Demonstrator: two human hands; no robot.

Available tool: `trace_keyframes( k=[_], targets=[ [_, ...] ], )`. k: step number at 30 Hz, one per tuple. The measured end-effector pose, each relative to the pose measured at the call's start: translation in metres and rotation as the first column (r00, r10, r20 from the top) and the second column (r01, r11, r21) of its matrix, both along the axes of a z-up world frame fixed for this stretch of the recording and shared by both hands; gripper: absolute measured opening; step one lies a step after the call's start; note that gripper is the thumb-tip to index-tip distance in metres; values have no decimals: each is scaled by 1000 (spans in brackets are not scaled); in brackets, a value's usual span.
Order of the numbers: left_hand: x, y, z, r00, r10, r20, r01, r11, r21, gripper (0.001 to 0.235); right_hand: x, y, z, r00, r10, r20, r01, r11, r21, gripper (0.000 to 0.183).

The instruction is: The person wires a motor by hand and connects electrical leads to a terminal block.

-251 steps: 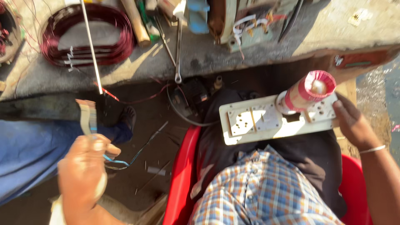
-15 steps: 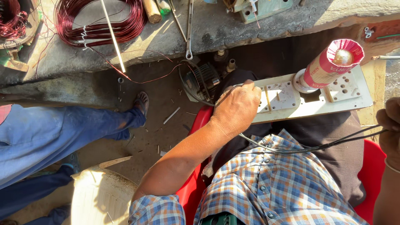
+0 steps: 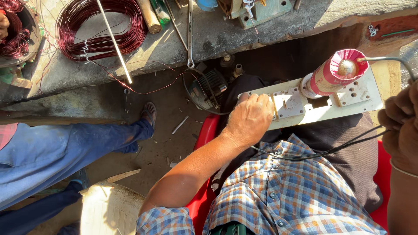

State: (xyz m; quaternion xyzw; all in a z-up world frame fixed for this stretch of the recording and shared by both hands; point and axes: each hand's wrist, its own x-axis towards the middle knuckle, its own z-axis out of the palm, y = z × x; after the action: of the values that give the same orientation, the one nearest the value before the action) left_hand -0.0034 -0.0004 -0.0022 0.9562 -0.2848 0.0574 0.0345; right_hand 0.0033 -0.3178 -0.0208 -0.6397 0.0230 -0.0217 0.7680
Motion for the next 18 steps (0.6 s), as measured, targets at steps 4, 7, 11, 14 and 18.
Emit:
trace_keyframes(
  k=[4,7,11,14,18],
  targets=[
    [-14,-4,-6,998,-61,29,62,997,-49,7,-6,19,23,1000,-2,22,3,1000,-14,55],
    [-13,-6,-6,997,-23,69,32,990,-135,9,-6,27,37,999,3,43,0,998,-56,41],
    [-10,-3,8,994,95,61,-85,985,-149,6,-9,40,50,996,-58,61,53,995,82,37],
    [-20,-9,27,986,95,136,-73,985,-157,12,-14,51,56,993,-96,64,88,988,125,12],
    [-31,-36,47,994,-38,-100,-50,662,-748,24,-19,77,61,999,-37,23,29,958,285,16]
  ],
)
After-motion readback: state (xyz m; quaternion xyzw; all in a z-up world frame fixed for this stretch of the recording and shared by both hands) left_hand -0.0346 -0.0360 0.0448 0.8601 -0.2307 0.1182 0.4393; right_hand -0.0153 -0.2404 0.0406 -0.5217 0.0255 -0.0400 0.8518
